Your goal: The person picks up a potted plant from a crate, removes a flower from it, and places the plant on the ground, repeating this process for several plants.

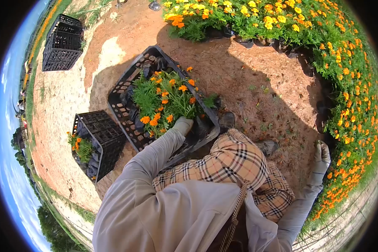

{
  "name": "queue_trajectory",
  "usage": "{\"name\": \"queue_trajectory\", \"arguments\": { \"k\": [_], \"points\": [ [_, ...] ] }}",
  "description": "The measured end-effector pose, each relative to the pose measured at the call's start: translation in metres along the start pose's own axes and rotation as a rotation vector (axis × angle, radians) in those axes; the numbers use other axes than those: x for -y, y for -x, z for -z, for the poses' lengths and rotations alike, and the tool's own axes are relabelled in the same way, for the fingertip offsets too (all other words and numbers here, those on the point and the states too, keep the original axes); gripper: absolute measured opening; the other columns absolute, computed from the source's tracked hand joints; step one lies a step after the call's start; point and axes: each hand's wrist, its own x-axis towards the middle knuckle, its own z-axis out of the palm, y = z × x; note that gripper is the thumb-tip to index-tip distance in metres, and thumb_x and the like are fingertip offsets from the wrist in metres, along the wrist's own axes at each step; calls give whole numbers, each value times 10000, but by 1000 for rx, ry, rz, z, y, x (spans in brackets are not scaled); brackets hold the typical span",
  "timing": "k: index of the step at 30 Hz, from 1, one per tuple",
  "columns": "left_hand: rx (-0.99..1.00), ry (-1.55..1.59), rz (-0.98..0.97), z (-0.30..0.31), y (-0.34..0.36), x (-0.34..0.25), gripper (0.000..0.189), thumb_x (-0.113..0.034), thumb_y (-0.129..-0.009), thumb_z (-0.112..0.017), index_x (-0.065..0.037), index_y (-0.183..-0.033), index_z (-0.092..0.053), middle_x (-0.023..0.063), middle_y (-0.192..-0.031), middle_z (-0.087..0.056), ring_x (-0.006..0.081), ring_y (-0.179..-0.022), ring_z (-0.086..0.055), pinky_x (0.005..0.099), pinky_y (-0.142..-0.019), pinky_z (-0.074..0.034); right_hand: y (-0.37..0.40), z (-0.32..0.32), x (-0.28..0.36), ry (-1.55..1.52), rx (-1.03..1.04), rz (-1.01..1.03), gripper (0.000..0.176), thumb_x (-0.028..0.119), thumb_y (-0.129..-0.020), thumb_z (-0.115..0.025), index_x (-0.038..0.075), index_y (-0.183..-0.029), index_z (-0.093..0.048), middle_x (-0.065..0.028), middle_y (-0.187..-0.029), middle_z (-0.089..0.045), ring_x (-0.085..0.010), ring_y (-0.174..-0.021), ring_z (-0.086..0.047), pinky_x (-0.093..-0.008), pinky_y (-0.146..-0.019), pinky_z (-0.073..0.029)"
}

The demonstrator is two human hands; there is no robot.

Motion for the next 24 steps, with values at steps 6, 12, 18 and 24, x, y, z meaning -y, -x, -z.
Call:
{"name": "queue_trajectory", "arguments": {
  "k": [6, 12, 18, 24],
  "points": [
    [44, 75, -442, 24, 13, 36, 330, -258, -811, -589, 9, -1005, -604, 198, -948, -628, 281, -853, -624, 361, -755, -487, -5, 9, -9, 230, 56, 136, 37, 49, -858, -579, 33, -891, -588, 3, -879, -563, -66, -788, -472, -217, -732, -405],
    [-38, -217, -617, 18, 75, -10, 348, -218, -803, -618, -31, -1091, -562, 160, -1003, -608, 281, -943, -585, 320, -813, -465, -9, 4, -12, 220, 59, 113, 64, 60, -852, -589, 46, -812, -541, 7, -805, -522, -63, -724, -426, -210, -659, -379],
    [245, -602, -619, 26, 9, -41, 345, -282, -828, -578, -27, -1059, -595, 132, -998, -629, 253, -947, -594, 330, -802, -463, -8, 2, 12, 374, 43, 276, 111, 110, -821, -630, 26, -799, -560, -29, -717, -470, -112, -634, -426, -257, -584, -380],
    [199, -371, -848, 50, 3, -221, 374, -351, -836, -572, -50, -1053, -621, 95, -962, -660, 232, -895, -619, 339, -792, -469, -19, 0, 23, 479, 137, 172, 122, 129, -807, -636, 19, -845, -601, -82, -807, -577, -196, -721, -533, -304, -649, -428]
  ]
}}
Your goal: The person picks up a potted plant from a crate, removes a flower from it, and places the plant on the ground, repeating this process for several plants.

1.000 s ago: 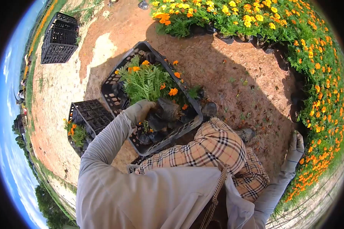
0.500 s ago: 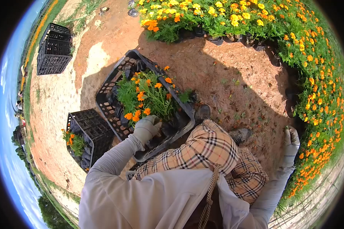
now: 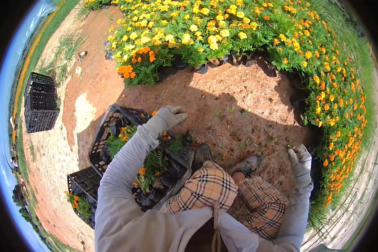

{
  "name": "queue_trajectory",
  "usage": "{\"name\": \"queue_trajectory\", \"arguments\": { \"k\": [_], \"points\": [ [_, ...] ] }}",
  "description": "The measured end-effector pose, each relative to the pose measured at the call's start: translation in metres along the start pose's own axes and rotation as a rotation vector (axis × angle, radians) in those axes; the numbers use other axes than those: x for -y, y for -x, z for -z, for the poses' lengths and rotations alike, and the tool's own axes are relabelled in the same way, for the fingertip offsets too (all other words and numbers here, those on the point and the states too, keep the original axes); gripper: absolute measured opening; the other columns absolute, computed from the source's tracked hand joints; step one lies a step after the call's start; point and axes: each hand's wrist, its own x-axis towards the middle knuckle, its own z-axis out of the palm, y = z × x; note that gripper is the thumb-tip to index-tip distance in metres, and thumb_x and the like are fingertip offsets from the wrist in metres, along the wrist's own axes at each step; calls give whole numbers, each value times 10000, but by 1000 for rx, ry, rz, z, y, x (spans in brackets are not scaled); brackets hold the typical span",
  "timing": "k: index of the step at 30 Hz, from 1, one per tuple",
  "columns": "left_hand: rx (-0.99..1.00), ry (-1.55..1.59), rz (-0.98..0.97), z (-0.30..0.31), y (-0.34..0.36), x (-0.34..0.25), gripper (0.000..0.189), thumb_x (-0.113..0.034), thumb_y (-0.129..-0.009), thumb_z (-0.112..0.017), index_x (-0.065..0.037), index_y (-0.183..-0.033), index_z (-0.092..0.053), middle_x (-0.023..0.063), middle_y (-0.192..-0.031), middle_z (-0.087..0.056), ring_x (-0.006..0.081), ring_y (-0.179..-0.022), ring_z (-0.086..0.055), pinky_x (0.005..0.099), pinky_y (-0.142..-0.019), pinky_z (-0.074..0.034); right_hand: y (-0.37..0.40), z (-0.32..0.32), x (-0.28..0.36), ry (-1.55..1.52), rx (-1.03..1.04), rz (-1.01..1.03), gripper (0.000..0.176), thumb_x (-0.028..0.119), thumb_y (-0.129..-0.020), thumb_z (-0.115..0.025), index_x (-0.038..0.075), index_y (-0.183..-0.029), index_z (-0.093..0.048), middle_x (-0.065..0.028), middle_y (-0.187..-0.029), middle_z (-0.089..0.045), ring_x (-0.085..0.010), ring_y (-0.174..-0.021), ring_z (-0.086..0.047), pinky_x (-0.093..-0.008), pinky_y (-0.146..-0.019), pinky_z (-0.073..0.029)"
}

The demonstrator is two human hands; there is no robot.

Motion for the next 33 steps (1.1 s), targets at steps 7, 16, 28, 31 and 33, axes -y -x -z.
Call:
{"name": "queue_trajectory", "arguments": {
  "k": [7, 16, 28, 31, 33],
  "points": [
    [-420, -506, 266, 20, -230, 34, 539, -397, -760, -627, -94, -1198, -538, 156, -1160, -583, 301, -1048, -566, 340, -863, -460, -21, 11, 4, -119, 21, -53, 178, 181, -829, -631, 16, -848, -567, -111, -907, -618, -221, -806, -578, -315, -726, -459],
    [-735, 174, -68, -12, -368, 75, 609, -448, -777, -605, -81, -1247, -482, 104, -1196, -572, 286, -1064, -554, 377, -916, -422, -49, 7, -17, -57, 50, -129, 211, 235, -841, -619, 29, -856, -576, -106, -908, -626, -231, -821, -587, -319, -740, -455],
    [-548, -400, 281, -14, -373, -35, 717, -525, -701, -633, -143, -1282, -457, 95, -1290, -471, 290, -1185, -445, 396, -966, -380, -62, -2, -24, -96, 77, -200, 229, 255, -847, -621, 27, -846, -604, -105, -906, -623, -195, -768, -578, -299, -693, -460],
    [-544, -352, 322, -30, -392, -44, 692, -503, -716, -630, -152, -1286, -455, 87, -1360, -394, 281, -1273, -343, 388, -998, -346, -61, -1, -26, -53, 71, -178, 232, 256, -844, -623, 25, -839, -610, -111, -895, -629, -220, -797, -589, -318, -717, -463],
    [-567, -342, 306, -37, -396, -36, 708, -495, -709, -641, -151, -1294, -442, 81, -1353, -402, 272, -1263, -358, 381, -1001, -342, -61, 1, -20, -65, 69, -217, 235, 257, -844, -622, 22, -835, -613, -114, -890, -632, -237, -814, -594, -328, -730, -463]
  ]
}}
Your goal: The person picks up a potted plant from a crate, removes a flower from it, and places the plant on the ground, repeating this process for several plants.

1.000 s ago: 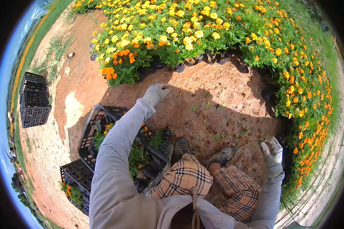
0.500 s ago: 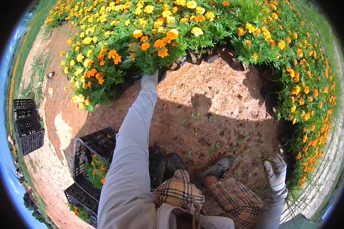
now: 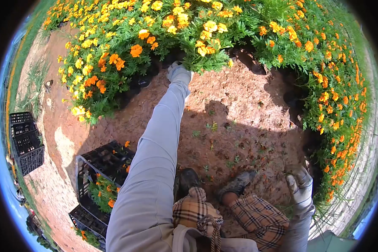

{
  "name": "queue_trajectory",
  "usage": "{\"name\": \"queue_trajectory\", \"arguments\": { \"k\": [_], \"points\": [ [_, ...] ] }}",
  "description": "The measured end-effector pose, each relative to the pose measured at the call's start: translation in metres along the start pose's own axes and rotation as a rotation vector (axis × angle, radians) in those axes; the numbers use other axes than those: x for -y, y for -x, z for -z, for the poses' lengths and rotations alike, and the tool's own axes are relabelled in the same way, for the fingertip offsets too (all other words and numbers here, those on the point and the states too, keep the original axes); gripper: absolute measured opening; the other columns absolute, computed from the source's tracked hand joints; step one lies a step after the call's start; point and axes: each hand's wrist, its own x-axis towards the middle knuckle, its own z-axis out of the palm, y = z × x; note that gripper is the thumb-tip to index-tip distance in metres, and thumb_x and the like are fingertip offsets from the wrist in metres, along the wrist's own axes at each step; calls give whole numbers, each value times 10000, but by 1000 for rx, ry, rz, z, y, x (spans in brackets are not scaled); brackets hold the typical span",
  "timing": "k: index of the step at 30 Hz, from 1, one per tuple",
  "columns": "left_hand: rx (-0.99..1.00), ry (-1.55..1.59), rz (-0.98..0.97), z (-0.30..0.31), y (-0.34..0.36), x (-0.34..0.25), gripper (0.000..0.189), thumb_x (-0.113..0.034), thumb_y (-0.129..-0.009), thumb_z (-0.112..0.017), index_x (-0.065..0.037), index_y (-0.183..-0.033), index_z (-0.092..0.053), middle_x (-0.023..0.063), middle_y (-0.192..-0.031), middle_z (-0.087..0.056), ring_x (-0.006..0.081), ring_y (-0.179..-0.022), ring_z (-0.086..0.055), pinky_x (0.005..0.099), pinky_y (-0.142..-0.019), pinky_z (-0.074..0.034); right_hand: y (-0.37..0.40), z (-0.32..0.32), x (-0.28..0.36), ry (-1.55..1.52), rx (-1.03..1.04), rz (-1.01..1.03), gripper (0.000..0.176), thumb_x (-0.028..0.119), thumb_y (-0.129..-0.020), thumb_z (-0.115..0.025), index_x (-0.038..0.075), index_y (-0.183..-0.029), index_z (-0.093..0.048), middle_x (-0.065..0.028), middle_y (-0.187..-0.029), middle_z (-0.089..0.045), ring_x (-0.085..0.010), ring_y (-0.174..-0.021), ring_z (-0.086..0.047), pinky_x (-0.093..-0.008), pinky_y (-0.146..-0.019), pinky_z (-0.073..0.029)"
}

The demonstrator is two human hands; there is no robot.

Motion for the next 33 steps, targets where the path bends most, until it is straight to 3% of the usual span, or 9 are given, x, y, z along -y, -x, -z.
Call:
{"name": "queue_trajectory", "arguments": {
  "k": [3, 8, 11, 13, 19, 21, 25, 31, 33],
  "points": [
    [157, 159, -108, 18, 13, 3, 534, -373, -834, -551, -123, -1288, -423, 74, -1291, -451, 250, -1199, -416, 375, -978, -366, 4, 4, -3, 29, -4, 29, 249, 268, -845, -618, 19, -841, -613, -113, -892, -633, -241, -816, -594, -329, -730, -463],
    [241, 908, -665, 45, 59, 48, 297, -236, -894, -562, -66, -1136, -533, 24, -1015, -610, 135, -948, -561, 297, -825, -455, 8, 9, -1, -13, -9, 54, 280, 300, -843, -613, 21, -864, -618, -122, -909, -637, -263, -823, -597, -336, -733, -467],
    [920, 1221, -353, 54, 110, 54, 321, -281, -852, -624, -60, -1082, -593, 37, -1091, -599, 138, -988, -554, 292, -855, -445, 10, 8, -1, -44, -33, 109, 265, 283, -838, -624, 20, -864, -601, -122, -915, -638, -262, -838, -601, -340, -744, -471],
    [915, 1111, -438, 82, 169, 30, 369, -242, -838, -644, -48, -1138, -549, 67, -1116, -592, 166, -984, -562, 318, -854, -452, 14, 7, -1, -105, -61, 135, 236, 241, -825, -643, 18, -849, -569, -121, -920, -638, -264, -854, -605, -342, -753, -473],
    [1429, 1358, -549, 87, 271, -7, 540, -186, -836, -634, -49, -1302, -397, 144, -1192, -543, 241, -1062, -549, 395, -926, -446, 21, 3, 37, -54, -278, 340, 142, 143, -759, -651, 41, -851, -613, -132, -843, -604, -315, -823, -592, -376, -737, -479],
    [1310, 1143, -855, 123, 320, -40, 530, -177, -846, -615, -53, -1311, -392, 138, -1233, -510, 241, -1096, -523, 389, -948, -429, 27, 2, 53, -91, -351, 374, 206, 153, -707, -673, 65, -884, -614, -154, -1098, -552, -335, -998, -537, -399, -837, -443],
    [992, 756, -1305, 134, 356, -54, 522, -171, -851, -603, -63, -1317, -391, 105, -1287, -468, 221, -1139, -483, 363, -973, -406, 39, 8, 64, 203, -398, 384, 239, 188, -663, -706, 124, -880, -629, -135, -1244, -467, -358, -1155, -432, -450, -915, -385],
    [1287, 764, -925, 149, 370, -39, 417, -234, -859, -606, -69, -1221, -481, 53, -1164, -515, 153, -1021, -501, 313, -875, -420, 52, 9, 76, 241, -456, 558, 163, 161, -646, -720, 101, -762, -623, -129, -1211, -495, -348, -1148, -441, -442, -934, -375],
    [1018, 771, -937, 166, 377, -18, 337, -262, -864, -603, -55, -1121, -536, 35, -993, -558, 131, -879, -522, 288, -775, -440, 51, -5, 80, -426, -626, 564, 157, 95, -680, -702, 78, -809, -615, -137, -1178, -511, -297, -1116, -472, -388, -905, -403]
  ]
}}
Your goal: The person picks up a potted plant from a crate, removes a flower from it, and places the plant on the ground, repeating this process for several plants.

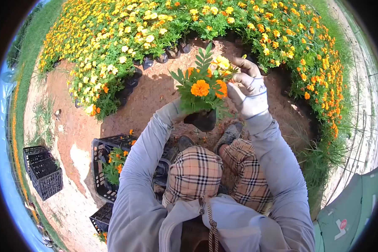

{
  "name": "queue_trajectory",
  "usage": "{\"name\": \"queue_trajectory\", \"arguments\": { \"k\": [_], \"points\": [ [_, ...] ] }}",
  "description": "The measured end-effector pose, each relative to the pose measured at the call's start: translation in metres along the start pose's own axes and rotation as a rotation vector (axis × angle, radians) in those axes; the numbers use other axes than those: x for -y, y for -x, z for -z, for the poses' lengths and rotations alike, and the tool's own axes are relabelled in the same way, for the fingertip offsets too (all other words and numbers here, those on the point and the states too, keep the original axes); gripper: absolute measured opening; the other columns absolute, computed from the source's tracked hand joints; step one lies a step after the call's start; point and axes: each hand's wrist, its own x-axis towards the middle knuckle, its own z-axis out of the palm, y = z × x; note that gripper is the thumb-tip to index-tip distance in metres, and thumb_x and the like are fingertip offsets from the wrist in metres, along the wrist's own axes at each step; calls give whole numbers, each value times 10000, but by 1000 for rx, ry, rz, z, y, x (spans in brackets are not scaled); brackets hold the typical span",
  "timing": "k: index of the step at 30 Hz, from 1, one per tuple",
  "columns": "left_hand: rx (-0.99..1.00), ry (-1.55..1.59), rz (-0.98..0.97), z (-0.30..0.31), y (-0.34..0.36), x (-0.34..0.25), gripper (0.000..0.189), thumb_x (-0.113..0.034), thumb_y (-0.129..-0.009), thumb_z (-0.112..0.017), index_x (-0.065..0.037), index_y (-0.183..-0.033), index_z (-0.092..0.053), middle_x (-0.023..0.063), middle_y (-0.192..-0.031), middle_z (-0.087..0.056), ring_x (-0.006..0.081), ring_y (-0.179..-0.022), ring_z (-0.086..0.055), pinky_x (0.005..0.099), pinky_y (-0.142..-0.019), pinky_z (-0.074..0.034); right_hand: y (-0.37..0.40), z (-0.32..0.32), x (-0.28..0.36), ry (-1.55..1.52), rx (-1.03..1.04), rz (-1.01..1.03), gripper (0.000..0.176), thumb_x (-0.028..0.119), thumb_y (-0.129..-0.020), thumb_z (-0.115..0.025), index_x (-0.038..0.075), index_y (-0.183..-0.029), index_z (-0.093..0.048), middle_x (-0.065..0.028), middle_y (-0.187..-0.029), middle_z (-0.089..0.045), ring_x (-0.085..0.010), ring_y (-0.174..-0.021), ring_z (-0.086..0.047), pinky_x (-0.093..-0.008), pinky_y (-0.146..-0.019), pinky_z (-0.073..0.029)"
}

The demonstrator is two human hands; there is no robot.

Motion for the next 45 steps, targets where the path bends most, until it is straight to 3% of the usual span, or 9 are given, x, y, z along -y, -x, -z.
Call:
{"name": "queue_trajectory", "arguments": {
  "k": [3, 7, 18, 21, 24, 34, 40, 42, 45],
  "points": [
    [-239, 59, 23, 22, 60, -7, 287, -290, -880, -585, -53, -1040, -582, 19, -877, -581, 118, -794, -534, 271, -724, -445, -1, 28, -8, -523, -283, -259, 105, 37, -832, -625, 22, -931, -595, -74, -1162, -551, -123, -912, -573, -250, -806, -468],
    [-673, 87, 116, 61, 195, -12, 300, -349, -873, -591, -77, -998, -609, 3, -929, -595, 116, -872, -539, 295, -789, -437, 18, 55, -42, -344, -139, -560, 77, 109, -850, -633, 69, -913, -616, -32, -893, -659, -45, -616, -526, -173, -556, -405],
    [-1136, 796, 755, -64, 458, 77, 334, -302, -918, -521, -37, -1118, -560, 47, -1022, -614, 166, -914, -573, 298, -827, -447, 25, 54, -73, -291, 83, -597, 133, 90, -848, -628, 22, -961, -618, -71, -978, -647, -114, -867, -598, -242, -790, -475],
    [-1243, -78, 755, -92, 481, 160, 544, -352, -866, -585, -24, -1274, -436, 129, -1196, -533, 252, -1123, -479, 350, -974, -357, 25, 42, -73, -275, 92, -686, 92, 57, -832, -640, 25, -916, -616, -77, -949, -650, -129, -860, -601, -249, -812, -468],
    [-1611, -519, 1273, -118, 446, 157, 843, -414, -770, -668, -24, -1383, -240, 215, -1339, -364, 363, -1236, -344, 377, -1031, -289, 33, 54, -97, -257, 143, -642, 63, 69, -835, -643, 39, -885, -620, -44, -917, -650, -94, -842, -587, -214, -756, -454],
    [-1200, -874, 1369, -143, 412, 204, 816, -452, -821, -538, -51, -1417, -149, 206, -1461, -143, 345, -1335, -188, 456, -1073, -168, 44, 20, -70, -40, 249, -502, 137, 147, -826, -663, 43, -767, -597, 55, -686, -541, -33, -626, -450, -200, -554, -367],
    [-741, -640, 1609, -121, 401, 129, 926, -545, -777, -558, -37, -1422, -128, 298, -1445, -77, 391, -1328, -217, 353, -1065, -254, 40, 46, -67, 508, 674, -502, 312, 228, -777, -650, 53, -1035, -638, -108, -940, -659, -211, -858, -627, -318, -771, -481],
    [-305, -648, 1611, -82, 408, 86, 723, -560, -791, -518, -63, -1309, -428, 201, -1270, -490, 309, -1135, -511, 345, -962, -388, 55, 53, -81, 993, 620, -199, 369, 272, -772, -629, 86, -1090, -619, -121, -1097, -612, -261, -993, -591, -350, -852, -455],
    [-434, -879, 1395, -36, 360, 25, 515, -511, -815, -521, -72, -1059, -636, 149, -1025, -640, 290, -959, -608, 364, -847, -456, 45, 51, -60, 940, 622, -273, 400, 288, -781, -610, 121, -1145, -585, -132, -1159, -569, -303, -1063, -538, -383, -898, -426]
  ]
}}
